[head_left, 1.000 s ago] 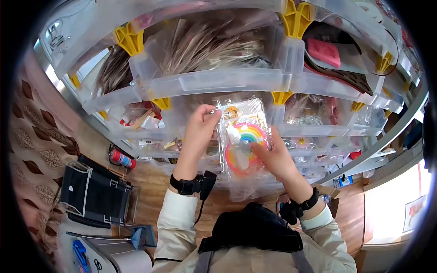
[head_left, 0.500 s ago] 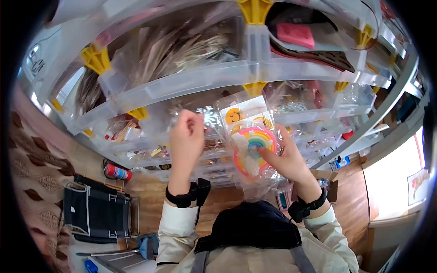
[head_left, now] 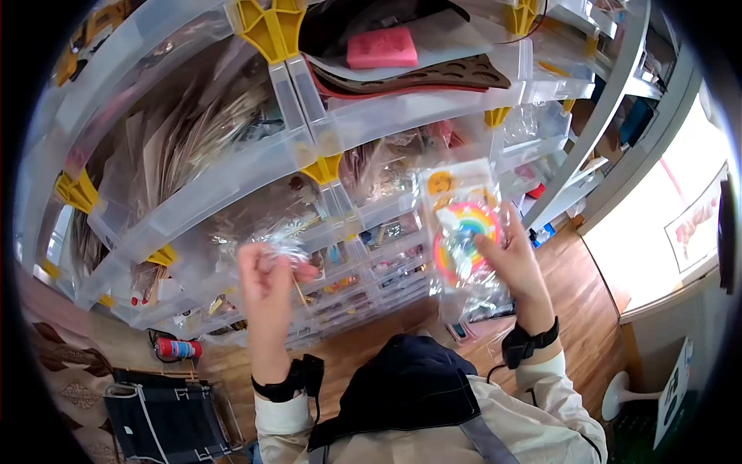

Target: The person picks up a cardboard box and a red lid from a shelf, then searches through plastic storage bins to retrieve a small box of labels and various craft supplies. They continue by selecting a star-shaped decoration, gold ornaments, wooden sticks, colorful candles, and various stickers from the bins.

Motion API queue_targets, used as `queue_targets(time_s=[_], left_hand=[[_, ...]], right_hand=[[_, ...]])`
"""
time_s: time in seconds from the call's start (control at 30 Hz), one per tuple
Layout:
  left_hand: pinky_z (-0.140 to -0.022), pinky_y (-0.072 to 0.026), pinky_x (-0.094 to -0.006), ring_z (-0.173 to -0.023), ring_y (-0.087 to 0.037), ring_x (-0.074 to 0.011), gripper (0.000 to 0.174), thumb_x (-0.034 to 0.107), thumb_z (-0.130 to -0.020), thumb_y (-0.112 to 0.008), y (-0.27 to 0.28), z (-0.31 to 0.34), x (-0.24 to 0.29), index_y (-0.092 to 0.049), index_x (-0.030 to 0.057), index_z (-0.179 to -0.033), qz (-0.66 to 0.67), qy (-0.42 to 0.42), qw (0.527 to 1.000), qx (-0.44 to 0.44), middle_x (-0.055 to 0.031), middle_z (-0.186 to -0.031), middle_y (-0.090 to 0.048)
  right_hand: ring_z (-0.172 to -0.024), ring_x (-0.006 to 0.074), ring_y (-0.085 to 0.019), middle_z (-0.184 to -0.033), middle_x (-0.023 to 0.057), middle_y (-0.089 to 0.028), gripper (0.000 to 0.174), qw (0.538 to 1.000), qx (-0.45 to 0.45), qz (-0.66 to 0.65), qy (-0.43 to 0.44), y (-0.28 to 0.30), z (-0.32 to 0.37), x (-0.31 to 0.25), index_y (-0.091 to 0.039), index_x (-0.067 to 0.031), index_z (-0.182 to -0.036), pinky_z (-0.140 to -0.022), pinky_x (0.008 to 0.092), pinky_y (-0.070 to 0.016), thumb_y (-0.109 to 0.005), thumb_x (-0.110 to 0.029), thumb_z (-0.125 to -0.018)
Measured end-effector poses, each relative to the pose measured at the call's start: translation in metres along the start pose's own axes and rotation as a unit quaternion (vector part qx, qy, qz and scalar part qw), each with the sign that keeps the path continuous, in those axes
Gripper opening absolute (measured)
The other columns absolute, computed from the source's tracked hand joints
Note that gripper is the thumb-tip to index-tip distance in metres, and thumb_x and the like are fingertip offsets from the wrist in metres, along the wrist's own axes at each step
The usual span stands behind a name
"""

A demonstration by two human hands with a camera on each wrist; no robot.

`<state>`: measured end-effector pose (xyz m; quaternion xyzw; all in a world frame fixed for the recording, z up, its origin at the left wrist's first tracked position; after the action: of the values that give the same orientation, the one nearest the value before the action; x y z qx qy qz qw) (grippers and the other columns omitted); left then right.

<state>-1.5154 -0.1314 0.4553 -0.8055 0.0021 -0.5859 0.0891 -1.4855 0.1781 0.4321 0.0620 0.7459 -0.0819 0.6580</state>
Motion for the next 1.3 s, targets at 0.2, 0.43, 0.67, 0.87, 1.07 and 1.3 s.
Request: queue_targets(time_s=[0.2,0.43,0.67,0.87,1.07,1.3], left_hand=[[-0.039,-0.0230,-0.0202,-0.041,-0.029,-0.0042,0.026,0.009,-0.085,-0.039,-0.097,-0.019,0.012,-0.041,0.0064,-0.110,0.038,0.261,0.915,-0.306,-0.0009,-0.062,-0.045],[-0.032,-0.0191,-0.0187,-0.036,-0.026,-0.0043,0.010,0.014,-0.084,-0.042,-0.157,-0.091,-0.025,-0.044,0.0054,-0.089,0.147,0.344,0.892,-0.253,-0.0072,-0.065,-0.050],[-0.031,-0.0184,-0.0196,-0.036,-0.026,-0.0048,0.010,0.012,-0.084,-0.040,-0.142,-0.099,-0.053,-0.042,0.0029,-0.082,0.175,0.367,0.904,-0.132,-0.0085,-0.067,-0.051],[-0.033,-0.0212,-0.0197,-0.037,-0.027,-0.0051,0.013,0.012,-0.084,-0.040,-0.142,-0.092,-0.055,-0.046,0.0010,-0.081,0.171,0.348,0.910,-0.149,-0.0068,-0.064,-0.051],[-0.036,-0.0238,-0.0216,-0.037,-0.027,-0.0051,0.018,0.013,-0.085,-0.040,-0.136,-0.093,-0.056,-0.049,-0.0015,-0.078,0.150,0.306,0.931,-0.129,-0.0061,-0.063,-0.051],[-0.040,-0.0268,-0.0231,-0.040,-0.031,-0.0059,0.028,0.007,-0.084,-0.038,-0.140,-0.090,-0.059,-0.036,0.0130,-0.111,0.176,0.270,0.935,-0.150,-0.0090,-0.068,-0.054]], right_hand=[[-0.085,0.0112,-0.055,-0.103,0.0079,-0.055,0.059,0.989,-0.084,0.102,0.069,-0.002,-0.050,-0.038,-0.026,0.0039,-0.129,-0.069,0.0241,-0.0477,-0.059,-0.008,-0.082],[-0.075,0.0179,-0.058,-0.092,0.0134,-0.060,0.046,0.916,-0.057,0.396,0.027,-0.039,-0.140,-0.054,-0.045,0.0041,-0.114,-0.065,0.0317,-0.0475,-0.060,-0.016,-0.075],[-0.098,0.0374,-0.053,-0.101,0.0251,-0.057,0.043,0.970,0.006,0.215,0.114,-0.062,-0.162,-0.024,-0.052,0.0068,-0.106,-0.082,0.0368,-0.0437,-0.060,-0.020,-0.073],[-0.097,0.0240,-0.058,-0.100,0.0164,-0.061,0.035,0.992,-0.096,0.030,0.081,-0.081,-0.180,-0.028,-0.056,-0.0006,-0.108,-0.078,0.0327,-0.0469,-0.058,-0.009,-0.075],[-0.097,0.0316,-0.057,-0.108,0.0162,-0.058,0.041,0.673,0.131,0.566,0.458,-0.093,-0.229,0.014,-0.051,-0.0047,-0.117,-0.079,0.0391,-0.0476,-0.047,-0.015,-0.078],[-0.097,0.0268,-0.056,-0.108,0.0139,-0.058,0.037,0.835,-0.021,0.460,0.300,-0.115,-0.213,-0.010,-0.051,-0.0059,-0.116,-0.080,0.0379,-0.0470,-0.045,-0.019,-0.082]])
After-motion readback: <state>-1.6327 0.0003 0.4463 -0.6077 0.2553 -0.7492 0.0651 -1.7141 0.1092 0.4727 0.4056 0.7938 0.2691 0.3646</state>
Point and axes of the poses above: each hand's wrist, its own z-axis away from the middle knuckle, its own y-axis out of the back of the hand, x = y × z, the point moved 3 cm from there along -z, towards the middle knuckle
